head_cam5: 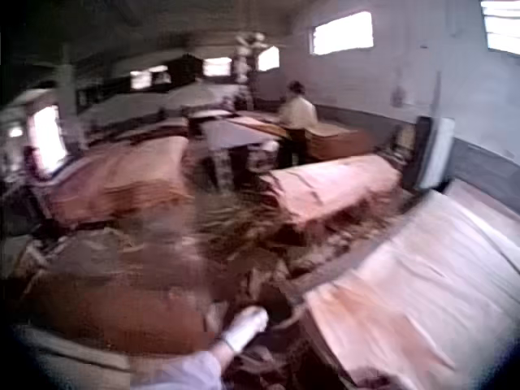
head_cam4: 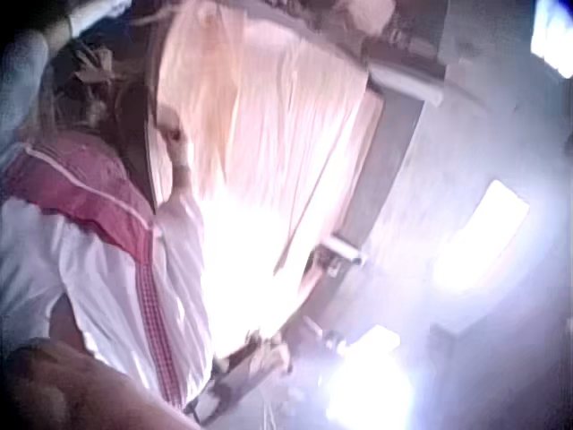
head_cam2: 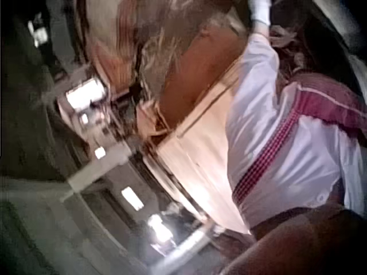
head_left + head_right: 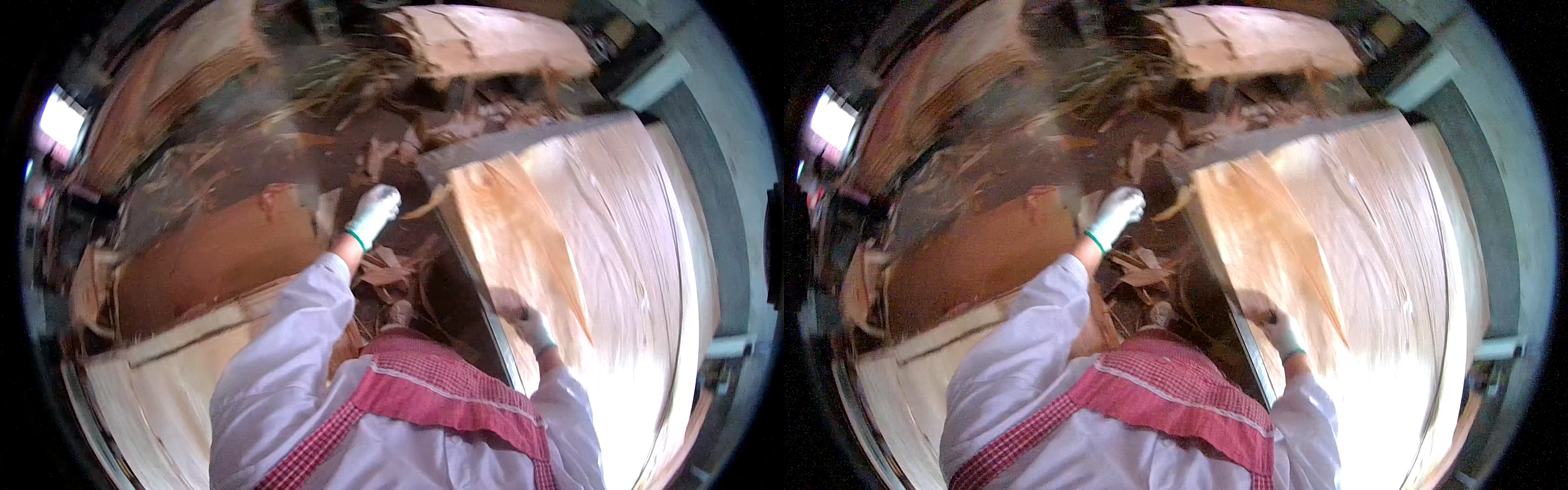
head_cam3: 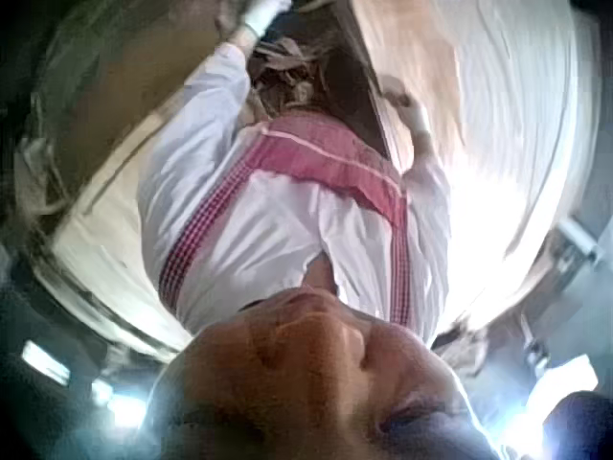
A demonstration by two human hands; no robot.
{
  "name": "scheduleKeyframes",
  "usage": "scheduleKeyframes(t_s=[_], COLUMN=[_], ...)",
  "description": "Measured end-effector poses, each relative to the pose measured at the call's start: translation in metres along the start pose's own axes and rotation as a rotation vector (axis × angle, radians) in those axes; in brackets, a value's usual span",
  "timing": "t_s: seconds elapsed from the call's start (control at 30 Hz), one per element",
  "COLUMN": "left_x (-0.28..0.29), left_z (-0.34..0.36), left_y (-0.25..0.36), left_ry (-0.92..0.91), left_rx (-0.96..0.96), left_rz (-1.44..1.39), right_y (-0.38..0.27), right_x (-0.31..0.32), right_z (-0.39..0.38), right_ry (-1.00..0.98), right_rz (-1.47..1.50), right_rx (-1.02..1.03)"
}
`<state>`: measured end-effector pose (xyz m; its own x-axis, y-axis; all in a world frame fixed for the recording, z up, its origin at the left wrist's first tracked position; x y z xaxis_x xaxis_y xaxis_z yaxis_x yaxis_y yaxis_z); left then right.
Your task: The person applies adhesive tape to cracks in wood veneer sheets and uses a utility knife to trim strips of veneer before applying them to the edges of the sheets.
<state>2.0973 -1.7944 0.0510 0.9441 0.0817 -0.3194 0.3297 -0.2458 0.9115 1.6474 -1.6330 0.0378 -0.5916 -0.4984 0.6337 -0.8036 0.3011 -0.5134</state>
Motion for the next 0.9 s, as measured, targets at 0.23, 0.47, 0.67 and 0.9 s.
scheduleKeyframes(t_s=[0.23, 0.47, 0.67, 0.9], left_x=[-0.118, -0.189, -0.192, -0.203], left_z=[0.075, 0.042, 0.004, -0.040], left_y=[0.061, 0.080, 0.094, 0.088], left_ry=[-0.225, -0.234, -0.449, -0.832], left_rx=[-0.229, -0.789, -0.838, -0.711], left_rz=[0.701, 1.321, 1.196, 1.186], right_y=[-0.004, -0.017, -0.006, -0.008], right_x=[0.006, 0.007, 0.002, 0.004], right_z=[-0.008, -0.019, -0.008, -0.009], right_ry=[0.046, 0.063, 0.119, 0.131], right_rz=[-0.050, -0.031, 0.030, 0.017], right_rx=[-0.061, -0.126, -0.004, 0.006])
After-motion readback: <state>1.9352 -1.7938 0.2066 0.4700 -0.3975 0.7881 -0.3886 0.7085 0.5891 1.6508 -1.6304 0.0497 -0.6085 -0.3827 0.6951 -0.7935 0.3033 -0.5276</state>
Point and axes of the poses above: each hand's wrist, its own z-axis towards the middle knuckle, its own x-axis out of the back of the hand, y = z × x, the point moved 8 cm from there along z, towards the middle knuckle, and after that the axes turned 6 degrees about -y, right-handed, at the moved point
